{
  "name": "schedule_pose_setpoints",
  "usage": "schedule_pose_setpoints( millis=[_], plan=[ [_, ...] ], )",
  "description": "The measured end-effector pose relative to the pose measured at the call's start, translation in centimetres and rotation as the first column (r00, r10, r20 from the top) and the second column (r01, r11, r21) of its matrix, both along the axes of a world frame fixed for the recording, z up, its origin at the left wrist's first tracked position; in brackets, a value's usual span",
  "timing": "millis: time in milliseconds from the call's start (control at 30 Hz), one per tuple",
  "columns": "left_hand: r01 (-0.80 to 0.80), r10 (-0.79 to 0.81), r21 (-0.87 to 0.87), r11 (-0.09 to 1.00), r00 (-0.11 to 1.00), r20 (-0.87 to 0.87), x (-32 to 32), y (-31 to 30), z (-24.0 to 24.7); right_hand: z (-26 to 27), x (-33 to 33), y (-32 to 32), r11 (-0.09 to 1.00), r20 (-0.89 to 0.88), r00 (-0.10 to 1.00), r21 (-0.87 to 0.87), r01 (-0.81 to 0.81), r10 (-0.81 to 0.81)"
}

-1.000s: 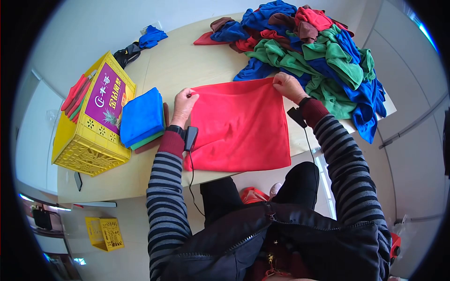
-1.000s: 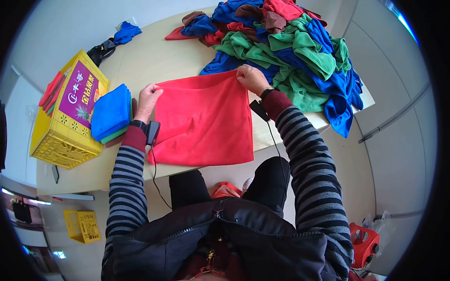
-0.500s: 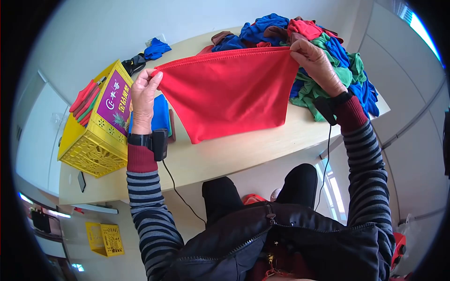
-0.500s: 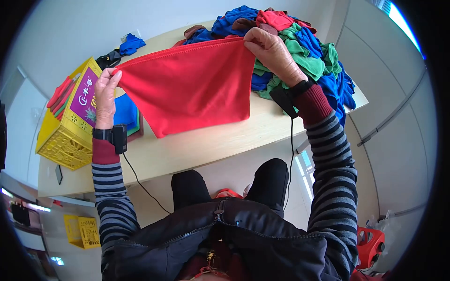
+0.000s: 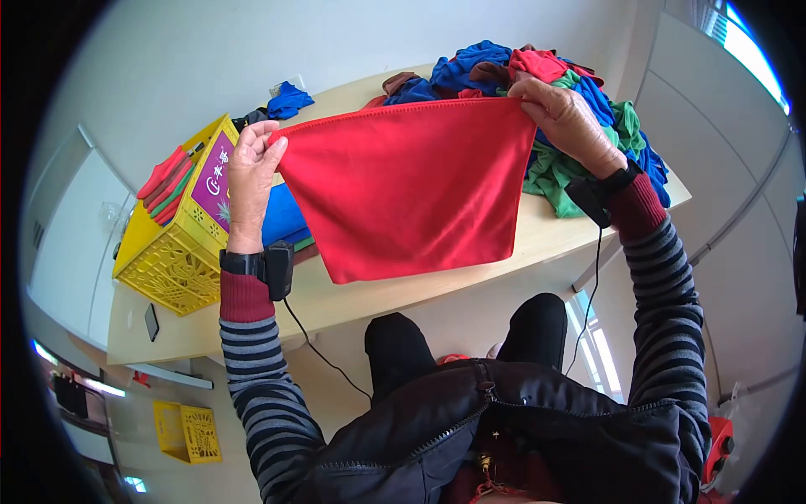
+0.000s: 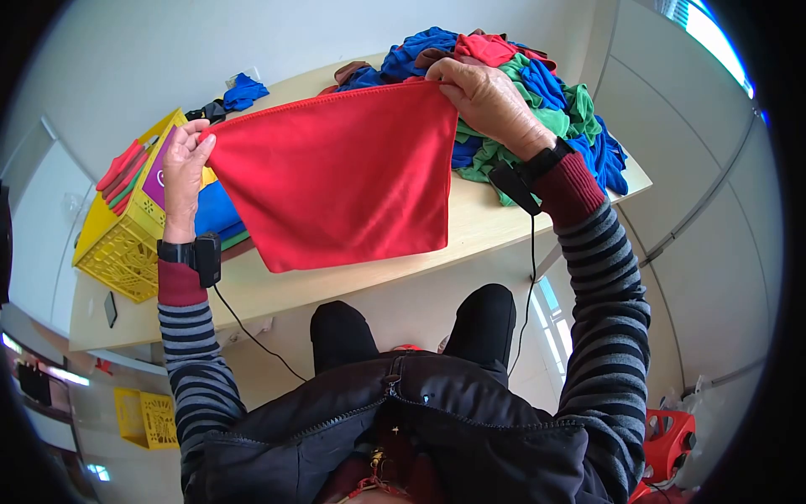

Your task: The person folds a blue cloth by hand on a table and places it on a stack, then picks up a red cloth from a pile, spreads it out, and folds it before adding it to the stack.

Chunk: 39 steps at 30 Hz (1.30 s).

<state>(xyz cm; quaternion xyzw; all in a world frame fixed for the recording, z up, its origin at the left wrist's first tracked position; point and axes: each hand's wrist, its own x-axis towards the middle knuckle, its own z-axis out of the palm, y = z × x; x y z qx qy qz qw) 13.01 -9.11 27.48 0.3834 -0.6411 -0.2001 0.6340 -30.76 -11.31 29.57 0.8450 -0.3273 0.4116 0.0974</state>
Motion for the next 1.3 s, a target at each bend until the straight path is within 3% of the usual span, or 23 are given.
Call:
schedule_pose_setpoints(
  millis=[67,167,200,300,433,600,733,833,1000,1067,1133,1300],
  plan=[
    [-0.018,0.018,0.002,1.000,1.000,0.002,0.2,0.4,0.2,0.2,-0.1,0.2,0.999,-0.068,0.997,-0.027,0.034,-0.036],
    [0.030,-0.079,0.212,0.977,0.971,0.228,2.7,0.6,0.2,0.7,-0.1,0.3,1.000,-0.039,0.999,0.017,-0.015,0.015],
    [0.031,-0.080,0.215,0.976,0.971,0.226,3.0,0.6,0.1,0.8,-0.1,0.4,1.000,-0.041,0.999,0.020,-0.014,0.015],
    [0.189,-0.221,0.213,0.958,0.965,0.138,2.9,1.8,1.3,1.3,0.2,0.9,0.997,-0.013,0.997,-0.006,-0.082,0.082],
    [0.242,-0.248,0.237,0.941,0.969,-0.005,3.4,2.0,0.8,1.0,-0.5,0.6,0.993,0.001,0.998,0.103,-0.055,0.055],
    [0.294,-0.291,0.252,0.922,0.955,-0.051,3.6,2.7,1.4,1.2,-0.7,0.8,0.997,-0.015,0.998,0.048,-0.062,0.063],
    [0.343,-0.313,0.252,0.905,0.938,-0.151,3.7,2.2,1.3,1.1,-0.7,1.2,0.970,0.077,0.992,0.211,-0.118,0.104],
    [0.138,-0.185,0.263,0.955,0.969,0.163,4.4,1.3,1.1,0.8,-0.8,0.2,0.960,0.110,0.986,0.238,-0.149,0.126],
    [0.110,-0.178,0.370,0.923,0.972,0.154,4.8,-1.4,-0.6,-0.3,0.5,-0.9,0.945,0.100,0.993,0.315,-0.084,0.055],
    [0.052,-0.151,0.416,0.908,0.966,0.208,4.9,-3.8,-2.3,-2.3,0.9,-4.3,0.991,-0.053,0.994,0.090,-0.095,0.100],
    [0.022,-0.138,0.438,0.899,0.962,0.236,5.1,-5.6,-2.7,-2.8,1.4,-6.5,0.997,-0.061,0.997,0.060,-0.044,0.047],
    [-0.123,0.073,0.223,0.967,0.973,0.220,5.1,-7.6,-1.9,-1.2,3.0,-9.0,0.991,-0.034,0.995,-0.101,0.087,-0.091]
  ],
)
